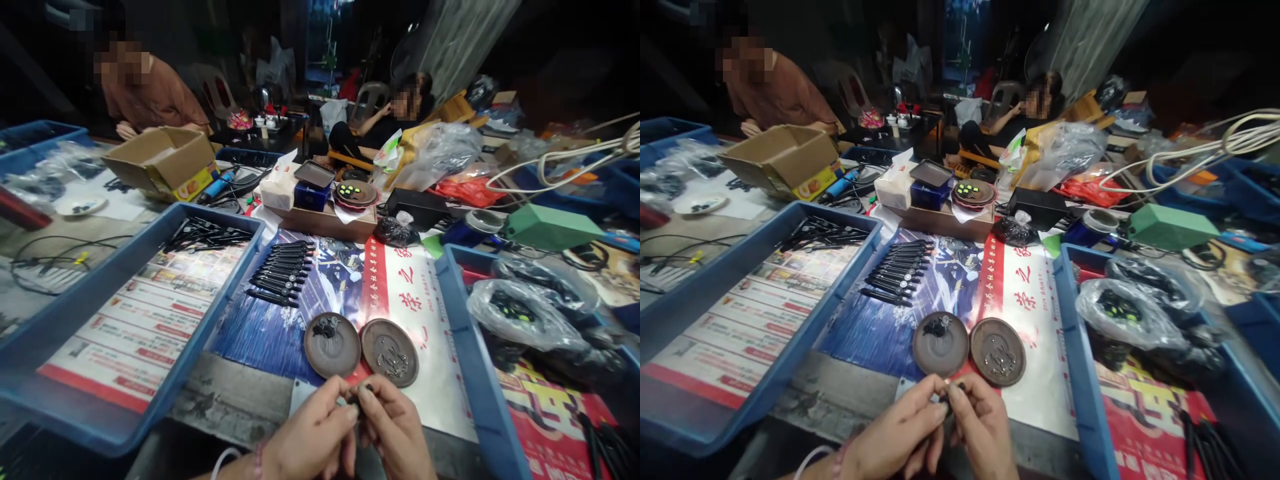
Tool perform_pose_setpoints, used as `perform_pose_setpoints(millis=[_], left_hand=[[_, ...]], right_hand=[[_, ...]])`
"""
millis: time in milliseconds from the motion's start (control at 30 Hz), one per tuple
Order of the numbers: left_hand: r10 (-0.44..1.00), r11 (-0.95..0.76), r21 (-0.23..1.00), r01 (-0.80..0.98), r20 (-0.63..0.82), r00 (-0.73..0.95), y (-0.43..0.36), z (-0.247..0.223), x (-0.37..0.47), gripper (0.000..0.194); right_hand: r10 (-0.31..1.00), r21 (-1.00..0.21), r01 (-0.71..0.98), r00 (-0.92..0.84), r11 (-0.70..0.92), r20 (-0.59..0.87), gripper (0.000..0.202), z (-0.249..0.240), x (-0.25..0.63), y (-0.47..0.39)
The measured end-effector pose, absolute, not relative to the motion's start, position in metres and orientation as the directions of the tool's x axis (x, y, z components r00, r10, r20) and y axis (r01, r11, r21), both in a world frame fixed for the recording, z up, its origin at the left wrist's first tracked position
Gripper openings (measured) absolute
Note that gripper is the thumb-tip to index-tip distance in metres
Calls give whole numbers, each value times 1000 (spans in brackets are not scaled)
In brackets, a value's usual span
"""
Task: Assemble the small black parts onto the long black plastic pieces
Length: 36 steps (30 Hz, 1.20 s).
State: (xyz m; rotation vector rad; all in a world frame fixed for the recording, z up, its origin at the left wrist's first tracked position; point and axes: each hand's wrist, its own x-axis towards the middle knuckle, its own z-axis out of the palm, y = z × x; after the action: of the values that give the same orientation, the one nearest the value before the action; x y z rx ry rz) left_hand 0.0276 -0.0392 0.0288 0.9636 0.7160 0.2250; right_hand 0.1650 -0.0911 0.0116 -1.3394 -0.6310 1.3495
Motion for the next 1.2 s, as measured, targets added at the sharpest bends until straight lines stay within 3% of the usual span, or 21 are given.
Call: perform_pose_setpoints(millis=[200, 333, 433, 533, 633, 733, 867, 967, 1200], left_hand=[[493, 576, 813, 91, -434, 754, -39, 30, 10, 46], [500, 562, 819, 118, -450, 740, -38, 26, -6, 47], [510, 541, 816, 202, -509, 693, -38, 21, -19, 50], [532, 526, 813, 250, -544, 649, -38, 16, -33, 54], [528, 543, 812, 211, -526, 667, -35, 15, -47, 57], [655, 507, 856, 99, -457, 602, -28, 14, -64, 63], [946, 275, 960, 55, -280, 161, -14, 9, -89, 61], [973, 230, 972, 39, -229, -34, -12, -2, -102, 60], [970, 220, 973, 63, -211, -120, -36, -52, -96, 62]], right_hand=[[939, -943, -164, 145, -289, -313, 39, 16, 162, -89], [997, -956, 292, 75, -32, -10, 18, 22, 167, -87], [946, -696, 641, -244, 323, 214, 38, 25, 163, -82], [832, -417, 738, -548, 531, 91, 31, 24, 149, -75], [774, -262, 754, -632, 602, -38, 21, 24, 135, -64], [782, -260, 773, -617, 579, -92, 22, 29, 132, -42], [892, -332, 870, -428, 363, -145, 24, 34, 129, 4], [924, -319, 899, -358, 302, -134, 16, 26, 112, 36], [954, -283, 933, -267, 221, -137, 16, 3, 70, 76]])
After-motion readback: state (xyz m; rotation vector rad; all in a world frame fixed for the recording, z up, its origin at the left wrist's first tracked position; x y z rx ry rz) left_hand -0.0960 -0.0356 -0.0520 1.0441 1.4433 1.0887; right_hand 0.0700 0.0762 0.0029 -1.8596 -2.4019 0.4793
